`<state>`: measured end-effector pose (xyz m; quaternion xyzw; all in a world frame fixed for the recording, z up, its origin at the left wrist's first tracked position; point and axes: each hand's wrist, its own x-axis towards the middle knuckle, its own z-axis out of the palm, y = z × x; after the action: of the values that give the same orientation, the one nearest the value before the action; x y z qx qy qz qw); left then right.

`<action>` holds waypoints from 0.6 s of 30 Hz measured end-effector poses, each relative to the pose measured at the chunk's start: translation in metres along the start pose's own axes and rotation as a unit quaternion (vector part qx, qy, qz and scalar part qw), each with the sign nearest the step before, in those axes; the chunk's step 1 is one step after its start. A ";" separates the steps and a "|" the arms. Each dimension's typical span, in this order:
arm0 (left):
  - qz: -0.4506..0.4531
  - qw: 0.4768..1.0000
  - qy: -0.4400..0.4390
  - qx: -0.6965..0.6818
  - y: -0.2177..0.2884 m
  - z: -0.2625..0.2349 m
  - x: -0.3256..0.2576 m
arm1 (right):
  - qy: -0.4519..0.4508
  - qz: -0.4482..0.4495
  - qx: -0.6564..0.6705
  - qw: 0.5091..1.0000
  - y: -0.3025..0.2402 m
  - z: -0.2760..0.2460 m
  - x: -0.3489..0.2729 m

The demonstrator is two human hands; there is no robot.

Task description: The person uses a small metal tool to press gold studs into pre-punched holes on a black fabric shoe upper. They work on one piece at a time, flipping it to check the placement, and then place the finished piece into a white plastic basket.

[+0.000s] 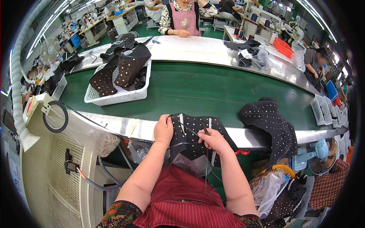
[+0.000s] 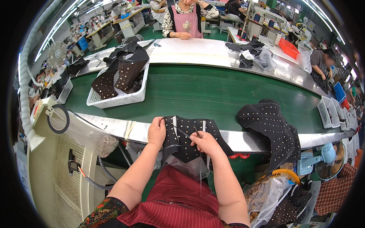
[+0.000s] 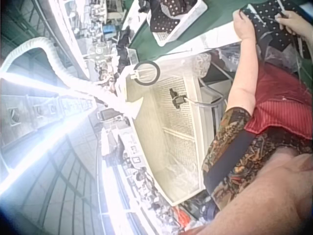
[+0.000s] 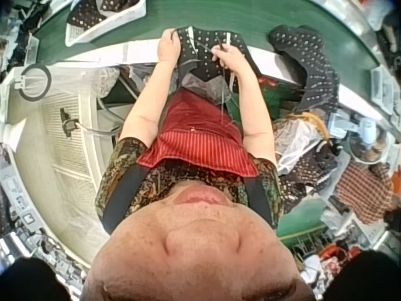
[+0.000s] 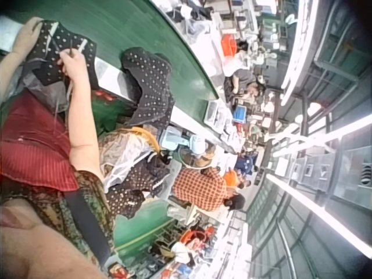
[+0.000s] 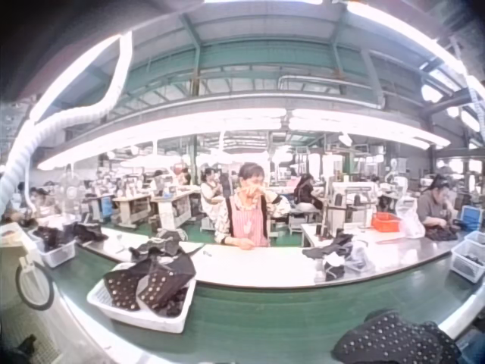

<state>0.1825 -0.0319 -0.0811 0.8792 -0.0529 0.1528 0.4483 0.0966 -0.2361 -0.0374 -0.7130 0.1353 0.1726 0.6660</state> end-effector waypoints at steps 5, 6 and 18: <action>-0.004 1.000 -0.001 -0.001 0.000 0.000 0.000 | 0.004 0.002 -0.006 1.000 -0.005 0.002 -0.003; -0.006 1.000 -0.002 0.001 0.000 -0.001 0.000 | 0.004 0.002 -0.006 1.000 -0.005 0.002 -0.003; -0.003 1.000 -0.002 0.006 -0.002 0.000 0.000 | 0.000 0.000 -0.002 1.000 -0.002 0.001 -0.001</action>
<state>0.1830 -0.0306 -0.0821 0.8824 -0.0501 0.1497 0.4432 0.0966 -0.2353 -0.0352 -0.7146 0.1354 0.1731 0.6641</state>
